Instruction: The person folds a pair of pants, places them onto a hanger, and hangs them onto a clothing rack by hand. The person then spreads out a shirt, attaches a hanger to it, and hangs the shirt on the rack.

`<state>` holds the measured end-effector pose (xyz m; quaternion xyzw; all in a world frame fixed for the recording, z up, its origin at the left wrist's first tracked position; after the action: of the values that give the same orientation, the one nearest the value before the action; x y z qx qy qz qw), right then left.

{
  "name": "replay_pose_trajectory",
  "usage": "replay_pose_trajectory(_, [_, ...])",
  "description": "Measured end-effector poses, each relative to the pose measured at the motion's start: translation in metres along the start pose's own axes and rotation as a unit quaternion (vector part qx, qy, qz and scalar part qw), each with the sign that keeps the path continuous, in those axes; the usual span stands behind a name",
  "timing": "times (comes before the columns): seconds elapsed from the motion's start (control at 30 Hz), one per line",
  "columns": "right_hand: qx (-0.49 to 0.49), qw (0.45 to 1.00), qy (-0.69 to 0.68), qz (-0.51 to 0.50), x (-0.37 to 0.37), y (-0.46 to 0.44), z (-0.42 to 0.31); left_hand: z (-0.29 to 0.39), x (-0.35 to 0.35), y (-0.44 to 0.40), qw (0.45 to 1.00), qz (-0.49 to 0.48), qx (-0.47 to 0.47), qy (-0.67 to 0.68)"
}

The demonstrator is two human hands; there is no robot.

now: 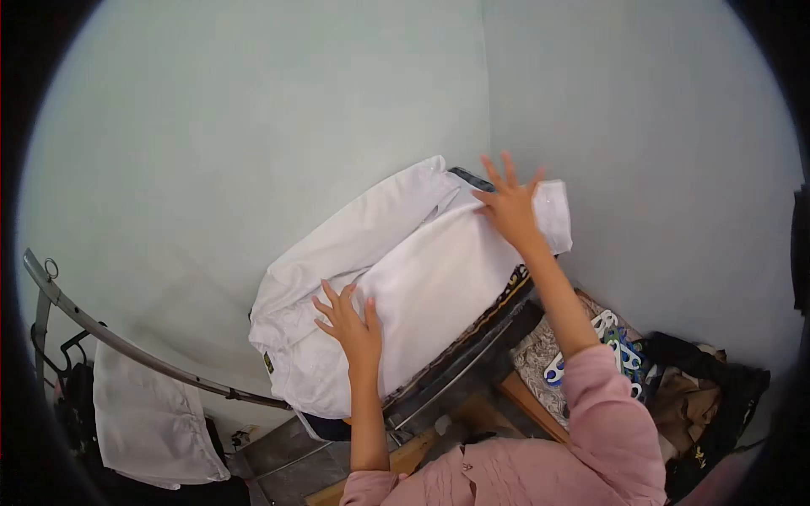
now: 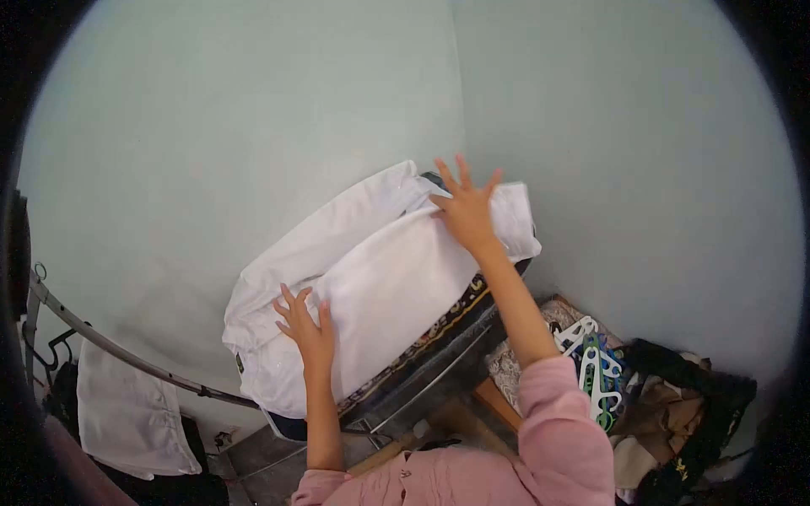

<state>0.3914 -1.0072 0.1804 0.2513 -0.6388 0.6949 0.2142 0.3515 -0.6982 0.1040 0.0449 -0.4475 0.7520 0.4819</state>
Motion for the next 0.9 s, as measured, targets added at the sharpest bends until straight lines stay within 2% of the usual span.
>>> replay_pose_trajectory(0.03, [-0.038, 0.998, 0.036, -0.032, -0.052, -0.004, -0.012, 0.006, 0.012, 0.004, 0.992, -0.057, -0.053, -0.1])
replay_pose_trajectory(0.07, [-0.076, 0.992, 0.072, -0.066, -0.089, -0.003, -0.029, 0.007, 0.018, 0.013, 0.992, -0.054, -0.054, -0.101])
replay_pose_trajectory(0.13, [-0.067, 0.989, -0.054, -0.121, -0.101, 0.011, -0.09, -0.002, 0.015, 0.03, 0.952, -0.183, -0.047, -0.241])
replay_pose_trajectory(0.17, [0.017, 0.99, -0.06, -0.128, -0.112, 0.028, -0.127, -0.015, 0.014, 0.036, 0.953, -0.178, -0.045, -0.241])
replay_pose_trajectory(0.2, [0.096, 0.955, -0.203, -0.194, -0.101, 0.046, -0.165, -0.031, 0.008, 0.044, 0.951, -0.191, -0.03, -0.24])
replay_pose_trajectory(0.23, [0.193, 0.916, -0.273, -0.224, -0.095, 0.071, -0.199, -0.045, 0.004, 0.052, 0.949, -0.204, -0.016, -0.239])
replay_pose_trajectory(0.3, [0.417, 0.765, -0.287, -0.399, -0.066, 0.098, -0.233, -0.067, 0.002, 0.068, 0.947, -0.222, -0.017, -0.232])
replay_pose_trajectory(0.37, [0.4, 0.783, -0.269, -0.393, -0.085, 0.1, -0.194, -0.069, 0.002, 0.066, 0.948, -0.229, 0.001, -0.222])
replay_pose_trajectory(0.4, [0.333, 0.859, -0.26, -0.29, -0.108, 0.095, -0.15, -0.068, 0.005, 0.064, 0.944, -0.237, 0.006, -0.231])
replay_pose_trajectory(0.43, [0.227, 0.901, -0.135, -0.345, -0.131, 0.087, -0.102, -0.067, 0.004, 0.063, 0.945, -0.237, 0.007, -0.225])
replay_pose_trajectory(0.47, [0.137, 0.916, -0.076, -0.369, -0.152, 0.081, -0.047, -0.068, 0.003, 0.063, 0.947, -0.237, 0.008, -0.219])
replay_pose_trajectory(0.5, [0.014, 0.897, 0.018, -0.441, -0.155, 0.071, -0.003, -0.068, 0.003, 0.062, 0.948, -0.236, 0.009, -0.214])
replay_pose_trajectory(0.53, [-0.086, 0.911, 0.069, -0.397, -0.16, 0.073, 0.037, -0.067, 0.001, 0.063, 0.946, -0.241, 0.011, -0.218])
replay_pose_trajectory(0.57, [-0.159, 0.891, -0.003, -0.424, -0.149, 0.07, 0.051, -0.067, 0.0, 0.062, 0.943, -0.246, 0.012, -0.222])
replay_pose_trajectory(0.6, [-0.161, 0.893, 0.002, -0.421, -0.153, 0.069, 0.043, -0.066, 0.0, 0.06, 0.945, -0.244, 0.008, -0.218])
replay_pose_trajectory(0.67, [-0.088, 0.91, 0.148, -0.378, -0.171, 0.078, -0.009, -0.065, 0.0, 0.06, 0.941, -0.257, 0.019, -0.221])
replay_pose_trajectory(0.7, [-0.028, 0.922, -0.017, -0.387, -0.142, 0.071, -0.059, -0.068, -0.002, 0.062, 0.941, -0.256, 0.013, -0.222])
replay_pose_trajectory(0.73, [0.026, 0.9, -0.181, -0.396, -0.124, 0.074, -0.105, -0.07, -0.003, 0.064, 0.941, -0.257, 0.012, -0.219])
replay_pose_trajectory(0.77, [0.182, 0.882, -0.258, -0.349, -0.125, 0.098, -0.15, -0.072, -0.003, 0.065, 0.942, -0.258, 0.01, -0.217])
replay_pose_trajectory(0.8, [0.326, 0.834, -0.305, -0.324, -0.106, 0.112, -0.183, -0.074, -0.004, 0.064, 0.942, -0.257, 0.006, -0.216])
replay_pose_trajectory(0.83, [0.326, 0.836, -0.304, -0.321, -0.102, 0.108, -0.182, -0.073, -0.003, 0.062, 0.943, -0.255, 0.004, -0.216])
replay_pose_trajectory(0.9, [0.353, 0.808, -0.249, -0.4, -0.099, 0.108, -0.167, -0.07, 0.001, 0.062, 0.943, -0.26, 0.009, -0.21])
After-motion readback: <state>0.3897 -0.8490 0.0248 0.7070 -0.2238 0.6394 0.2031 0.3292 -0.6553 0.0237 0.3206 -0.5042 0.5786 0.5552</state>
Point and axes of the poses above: each hand's wrist, its own y-axis away from the middle knuckle, its own x-axis out of the back of the hand, z = x × y, the point moved 3 cm from there along -y, towards the middle knuckle, and after that the axes turned 2 degrees about z, right-handed, at the moved point
